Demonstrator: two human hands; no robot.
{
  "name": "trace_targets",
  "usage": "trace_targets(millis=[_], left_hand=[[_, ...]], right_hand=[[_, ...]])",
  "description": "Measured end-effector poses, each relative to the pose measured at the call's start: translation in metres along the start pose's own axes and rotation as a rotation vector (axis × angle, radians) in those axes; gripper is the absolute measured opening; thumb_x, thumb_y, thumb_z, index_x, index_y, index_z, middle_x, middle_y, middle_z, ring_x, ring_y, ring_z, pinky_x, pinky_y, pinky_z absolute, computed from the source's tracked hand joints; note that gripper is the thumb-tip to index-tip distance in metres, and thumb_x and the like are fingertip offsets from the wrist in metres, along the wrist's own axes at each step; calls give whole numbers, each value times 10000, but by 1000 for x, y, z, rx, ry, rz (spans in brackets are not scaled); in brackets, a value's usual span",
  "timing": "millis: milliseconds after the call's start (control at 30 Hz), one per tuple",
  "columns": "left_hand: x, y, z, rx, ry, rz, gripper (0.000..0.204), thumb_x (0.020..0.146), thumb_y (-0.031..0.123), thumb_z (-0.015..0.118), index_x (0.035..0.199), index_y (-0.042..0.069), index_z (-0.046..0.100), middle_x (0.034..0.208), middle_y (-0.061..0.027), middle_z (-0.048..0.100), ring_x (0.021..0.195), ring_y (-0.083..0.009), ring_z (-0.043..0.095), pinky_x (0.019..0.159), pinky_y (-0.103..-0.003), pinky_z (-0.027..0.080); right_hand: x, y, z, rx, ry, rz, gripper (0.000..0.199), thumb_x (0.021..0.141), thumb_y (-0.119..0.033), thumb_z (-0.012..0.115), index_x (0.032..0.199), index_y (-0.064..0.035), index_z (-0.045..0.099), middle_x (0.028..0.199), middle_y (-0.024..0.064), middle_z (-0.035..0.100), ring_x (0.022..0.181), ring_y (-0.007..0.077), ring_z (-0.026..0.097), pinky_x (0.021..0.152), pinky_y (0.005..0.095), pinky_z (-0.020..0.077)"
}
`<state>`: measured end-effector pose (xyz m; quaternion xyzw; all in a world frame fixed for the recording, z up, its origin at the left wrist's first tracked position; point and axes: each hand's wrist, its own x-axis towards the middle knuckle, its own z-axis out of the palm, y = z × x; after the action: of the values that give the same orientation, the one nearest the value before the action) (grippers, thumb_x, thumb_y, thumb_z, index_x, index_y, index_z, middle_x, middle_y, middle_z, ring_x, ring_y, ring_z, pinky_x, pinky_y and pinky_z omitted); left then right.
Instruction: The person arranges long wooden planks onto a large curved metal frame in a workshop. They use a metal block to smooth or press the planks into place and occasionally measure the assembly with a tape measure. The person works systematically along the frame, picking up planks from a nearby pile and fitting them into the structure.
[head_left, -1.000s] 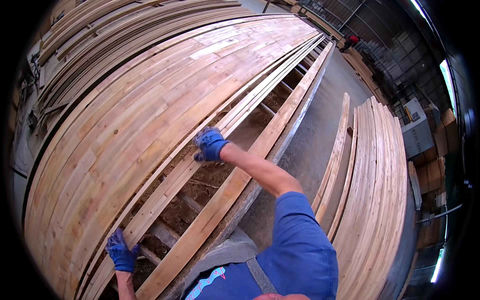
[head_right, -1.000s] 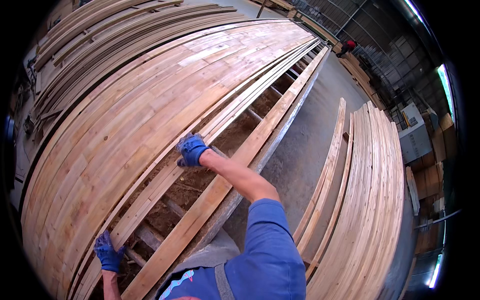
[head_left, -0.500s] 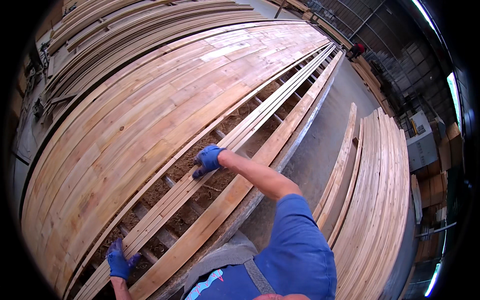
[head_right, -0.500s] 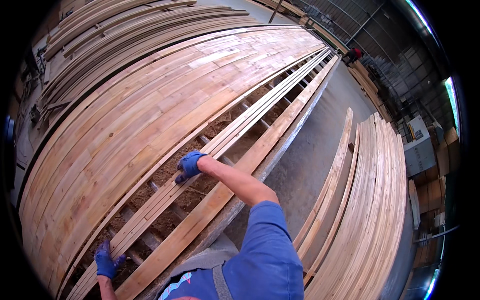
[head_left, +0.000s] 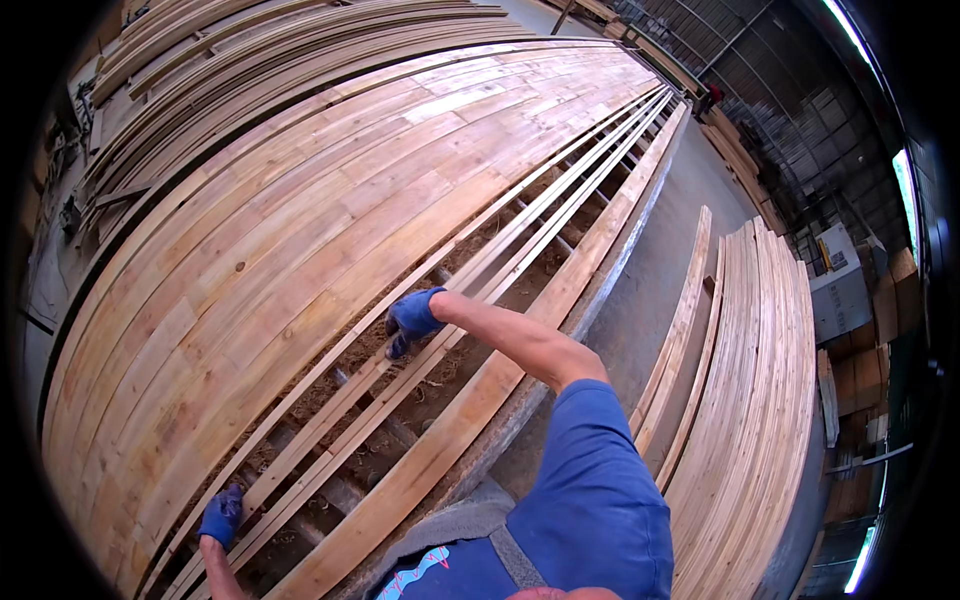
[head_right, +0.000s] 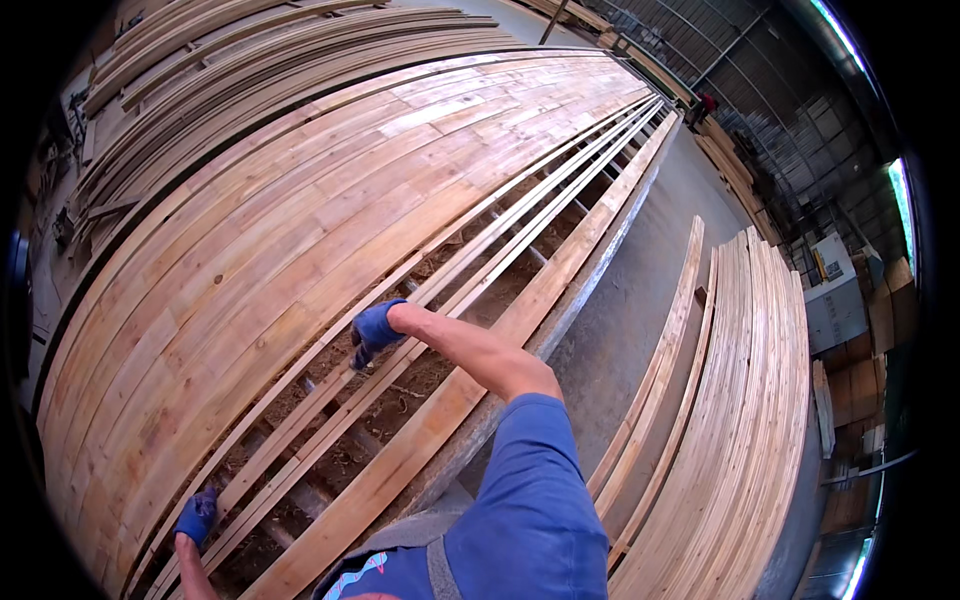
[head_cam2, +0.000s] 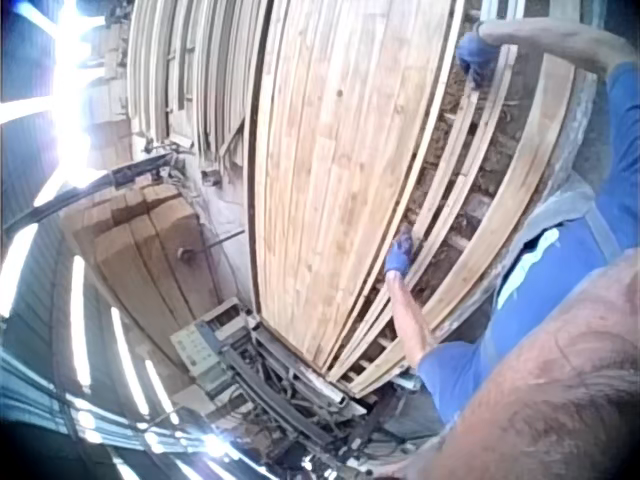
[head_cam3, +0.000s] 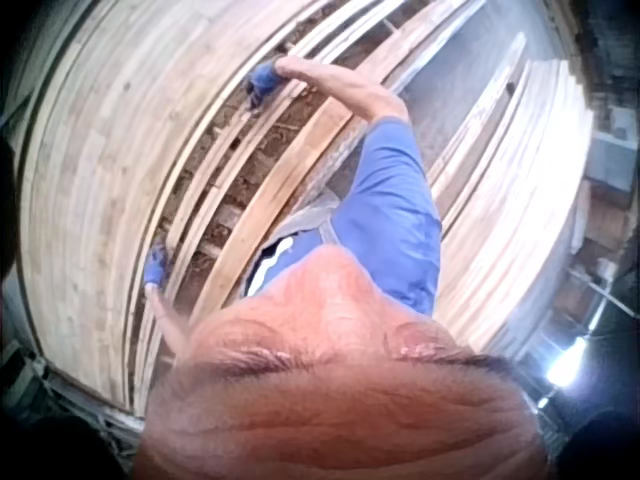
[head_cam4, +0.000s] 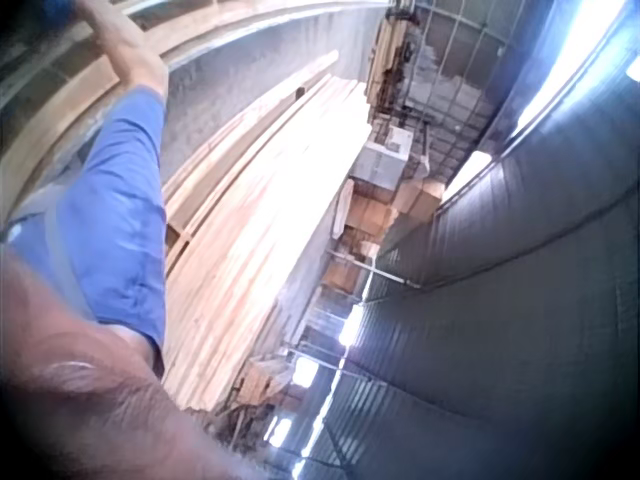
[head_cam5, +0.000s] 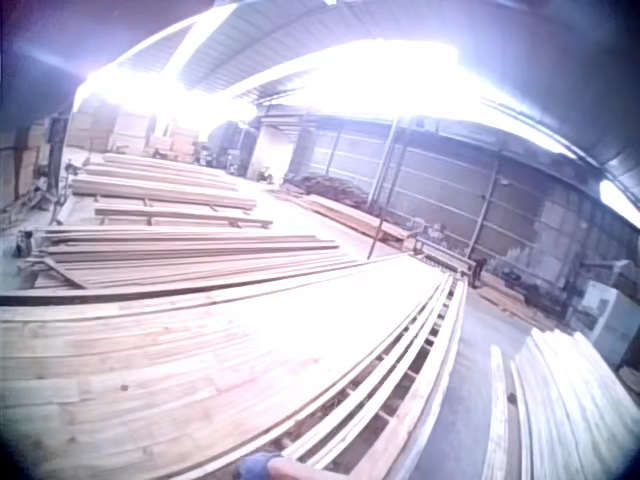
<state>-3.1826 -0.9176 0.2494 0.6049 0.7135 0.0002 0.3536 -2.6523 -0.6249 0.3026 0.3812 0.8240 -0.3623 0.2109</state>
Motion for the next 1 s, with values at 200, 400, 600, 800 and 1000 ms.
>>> trace_targets(millis=[200,400,600,800,1000], left_hand=[[3,10,-51,-161,-373,-10,315,916,282,589,812,-14,625,704,-145,623,650,-185,549,655,-375,465],[-5,67,-69,269,-77,121,352,805,375,675,792,24,652,733,-207,626,702,-380,610,644,-435,473],[-27,83,-55,365,22,215,347,764,380,732,772,42,656,774,-221,642,743,-415,627,657,-470,492],[-44,71,-20,289,17,176,366,758,417,727,855,65,697,806,-211,659,777,-408,636,677,-476,493],[-29,71,-32,435,220,188,349,694,345,788,857,63,662,811,-180,645,766,-385,630,691,-478,491]], right_hand=[[-16,-14,5,-411,305,-103,372,755,-425,732,904,-88,685,878,143,682,897,337,668,802,466,514],[-20,-7,14,-532,586,-134,365,735,-410,746,934,-115,664,951,111,655,969,315,629,829,464,488],[-21,-7,18,-468,465,-45,528,715,-545,744,1001,-112,650,902,114,698,850,341,681,744,506,508],[-40,7,25,-99,293,-115,544,715,-565,743,1004,-106,703,992,103,712,950,321,677,829,440,525],[-16,-6,-15,-298,239,-32,466,711,-520,761,976,-140,712,931,97,719,904,301,689,775,430,536]])
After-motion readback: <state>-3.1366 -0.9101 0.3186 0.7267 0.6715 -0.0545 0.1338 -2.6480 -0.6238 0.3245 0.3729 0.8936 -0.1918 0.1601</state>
